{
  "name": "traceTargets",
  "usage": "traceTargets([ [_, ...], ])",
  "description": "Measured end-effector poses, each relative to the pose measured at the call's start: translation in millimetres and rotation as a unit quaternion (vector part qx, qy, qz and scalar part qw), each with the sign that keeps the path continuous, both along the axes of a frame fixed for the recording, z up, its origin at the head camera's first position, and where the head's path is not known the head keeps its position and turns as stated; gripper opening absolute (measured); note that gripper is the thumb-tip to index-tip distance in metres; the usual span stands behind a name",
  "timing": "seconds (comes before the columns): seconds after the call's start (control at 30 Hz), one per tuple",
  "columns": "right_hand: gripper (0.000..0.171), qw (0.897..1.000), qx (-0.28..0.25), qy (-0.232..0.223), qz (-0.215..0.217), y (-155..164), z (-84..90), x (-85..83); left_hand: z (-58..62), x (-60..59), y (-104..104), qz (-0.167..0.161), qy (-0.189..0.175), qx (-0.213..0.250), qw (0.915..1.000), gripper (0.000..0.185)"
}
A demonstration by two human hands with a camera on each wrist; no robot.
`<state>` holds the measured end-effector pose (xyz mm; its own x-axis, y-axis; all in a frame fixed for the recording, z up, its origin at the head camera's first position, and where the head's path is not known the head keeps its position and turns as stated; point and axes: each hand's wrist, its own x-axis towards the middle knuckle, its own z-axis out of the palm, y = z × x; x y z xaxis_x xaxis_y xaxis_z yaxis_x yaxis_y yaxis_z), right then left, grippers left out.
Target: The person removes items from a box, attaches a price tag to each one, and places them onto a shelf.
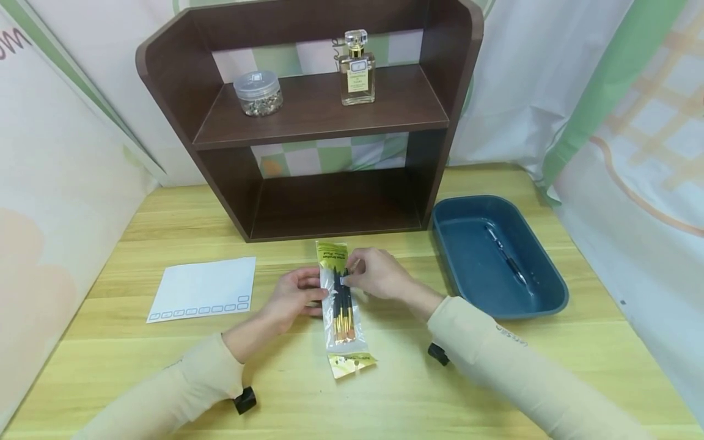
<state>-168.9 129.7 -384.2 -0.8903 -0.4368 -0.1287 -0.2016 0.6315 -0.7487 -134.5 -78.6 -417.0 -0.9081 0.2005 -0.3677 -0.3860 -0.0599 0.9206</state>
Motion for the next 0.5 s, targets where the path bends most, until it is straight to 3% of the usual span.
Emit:
traceTargets([
  [0.27, 0.024, 0.997, 0.0, 0.077, 0.012, 11.0, 56.5, -5.5, -2.1, 1.2, 0.7, 0.004, -0.008, 0.006, 0.9999, 0.054],
  [0.5, 0.027, 0.989, -0.009, 0.145, -0.037, 35.6, 114.4, -9.9, -0.6, 2.4, 0.1, 0.006, -0.013, 0.007, 0.9999, 0.054],
])
